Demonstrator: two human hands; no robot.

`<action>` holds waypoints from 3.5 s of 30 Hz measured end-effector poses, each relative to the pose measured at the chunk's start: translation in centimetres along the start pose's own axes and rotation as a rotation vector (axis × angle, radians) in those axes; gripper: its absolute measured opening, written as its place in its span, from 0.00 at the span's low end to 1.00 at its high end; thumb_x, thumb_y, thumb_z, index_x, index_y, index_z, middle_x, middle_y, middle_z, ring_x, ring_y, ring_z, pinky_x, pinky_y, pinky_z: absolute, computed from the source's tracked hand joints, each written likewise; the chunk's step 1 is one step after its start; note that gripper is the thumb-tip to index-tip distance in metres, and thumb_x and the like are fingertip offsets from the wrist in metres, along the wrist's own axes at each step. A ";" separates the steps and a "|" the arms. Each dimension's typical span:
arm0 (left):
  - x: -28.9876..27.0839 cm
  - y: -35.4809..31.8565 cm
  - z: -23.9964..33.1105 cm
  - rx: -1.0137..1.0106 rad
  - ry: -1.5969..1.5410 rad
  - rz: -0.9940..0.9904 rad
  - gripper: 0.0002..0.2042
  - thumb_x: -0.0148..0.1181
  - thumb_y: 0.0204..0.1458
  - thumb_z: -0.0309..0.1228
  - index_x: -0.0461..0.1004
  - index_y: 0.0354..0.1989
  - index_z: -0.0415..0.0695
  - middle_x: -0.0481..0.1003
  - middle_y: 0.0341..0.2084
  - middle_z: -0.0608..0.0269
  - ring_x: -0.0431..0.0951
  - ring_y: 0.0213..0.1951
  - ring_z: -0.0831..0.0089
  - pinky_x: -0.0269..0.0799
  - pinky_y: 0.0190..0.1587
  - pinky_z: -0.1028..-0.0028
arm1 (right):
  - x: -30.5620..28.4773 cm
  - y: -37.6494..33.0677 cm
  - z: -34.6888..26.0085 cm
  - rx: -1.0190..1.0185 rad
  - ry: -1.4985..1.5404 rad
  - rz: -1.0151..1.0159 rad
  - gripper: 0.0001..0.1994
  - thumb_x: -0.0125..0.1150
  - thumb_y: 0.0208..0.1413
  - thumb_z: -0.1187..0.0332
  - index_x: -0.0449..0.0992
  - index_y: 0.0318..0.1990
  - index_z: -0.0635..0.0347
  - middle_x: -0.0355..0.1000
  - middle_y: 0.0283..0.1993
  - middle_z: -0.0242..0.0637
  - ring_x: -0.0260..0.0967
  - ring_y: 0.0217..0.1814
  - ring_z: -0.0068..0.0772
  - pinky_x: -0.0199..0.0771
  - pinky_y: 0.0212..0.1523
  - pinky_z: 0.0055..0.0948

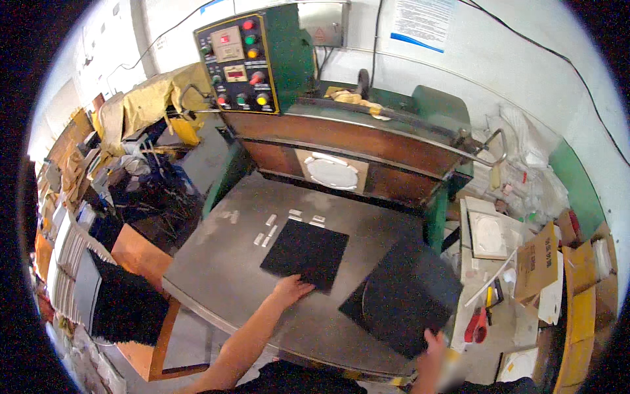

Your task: The person places black circular and rectangular sheets onto an industrial press machine, cycles the press, and then collects and stacks the items.

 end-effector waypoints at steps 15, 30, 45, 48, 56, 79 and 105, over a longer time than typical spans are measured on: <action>12.5 4.5 3.4 0.539 1.585 0.213 0.25 0.57 0.49 0.34 0.66 0.57 0.43 0.63 0.61 0.52 0.54 0.68 0.52 0.41 0.67 0.42 | -3.0 -17.0 3.5 -0.132 0.144 0.444 0.26 0.60 0.54 0.71 0.67 0.62 0.57 0.68 0.59 0.42 0.67 0.57 0.46 0.70 0.55 0.46; 13.8 -20.3 5.7 -0.315 0.454 -0.981 0.25 0.54 0.61 0.37 0.58 0.65 0.45 0.75 0.46 0.59 0.78 0.43 0.70 0.76 0.43 0.70 | 2.7 -26.5 6.9 -0.256 0.136 0.444 0.20 0.54 0.57 0.75 0.68 0.58 0.68 0.72 0.53 0.40 0.71 0.51 0.34 0.69 0.55 0.33; 32.0 -26.8 -0.3 -0.261 0.076 -1.056 0.14 0.52 0.60 0.27 0.67 0.55 0.44 0.75 0.45 0.64 0.77 0.45 0.68 0.75 0.44 0.64 | -16.9 -53.3 9.8 0.124 -0.595 1.307 0.12 0.51 0.62 0.64 0.77 0.44 0.62 0.76 0.28 0.41 0.74 0.28 0.30 0.73 0.32 0.31; 41.1 -30.5 -1.0 -0.222 0.020 -1.142 0.16 0.52 0.61 0.27 0.65 0.56 0.43 0.74 0.47 0.62 0.77 0.46 0.67 0.76 0.45 0.63 | -22.7 -57.2 15.3 0.393 -1.062 1.520 0.14 0.51 0.61 0.61 0.76 0.42 0.62 0.77 0.32 0.46 0.77 0.34 0.42 0.74 0.36 0.41; 54.5 -38.4 -10.6 -0.255 0.192 -1.258 0.16 0.51 0.62 0.30 0.64 0.57 0.43 0.73 0.47 0.57 0.79 0.42 0.64 0.79 0.42 0.66 | -26.7 -59.9 39.0 0.932 -1.255 1.789 0.11 0.50 0.54 0.69 0.75 0.42 0.63 0.76 0.37 0.46 0.75 0.43 0.48 0.76 0.39 0.42; 34.8 -32.3 -14.3 -0.378 0.324 -1.161 0.20 0.56 0.60 0.41 0.68 0.57 0.43 0.77 0.44 0.60 0.78 0.45 0.69 0.76 0.47 0.70 | -45.2 -36.3 43.4 0.480 0.598 0.255 0.12 0.45 0.59 0.70 0.60 0.22 0.58 0.58 0.19 0.36 0.58 0.19 0.29 0.55 0.14 0.27; -47.9 -64.6 20.4 0.496 0.547 1.602 0.32 0.66 0.51 0.46 0.68 0.54 0.29 0.75 0.34 0.60 0.74 0.35 0.74 0.70 0.37 0.73 | -5.6 -8.7 41.8 0.796 -0.816 -0.351 0.12 0.52 0.60 0.60 0.71 0.37 0.61 0.68 0.26 0.39 0.66 0.26 0.35 0.71 0.29 0.37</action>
Point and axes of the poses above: each hand's wrist, its own y-axis towards the middle knuckle, its own x-axis out of the palm, z = x × y, the point moved 2 cm from there along y, towards the middle knuckle
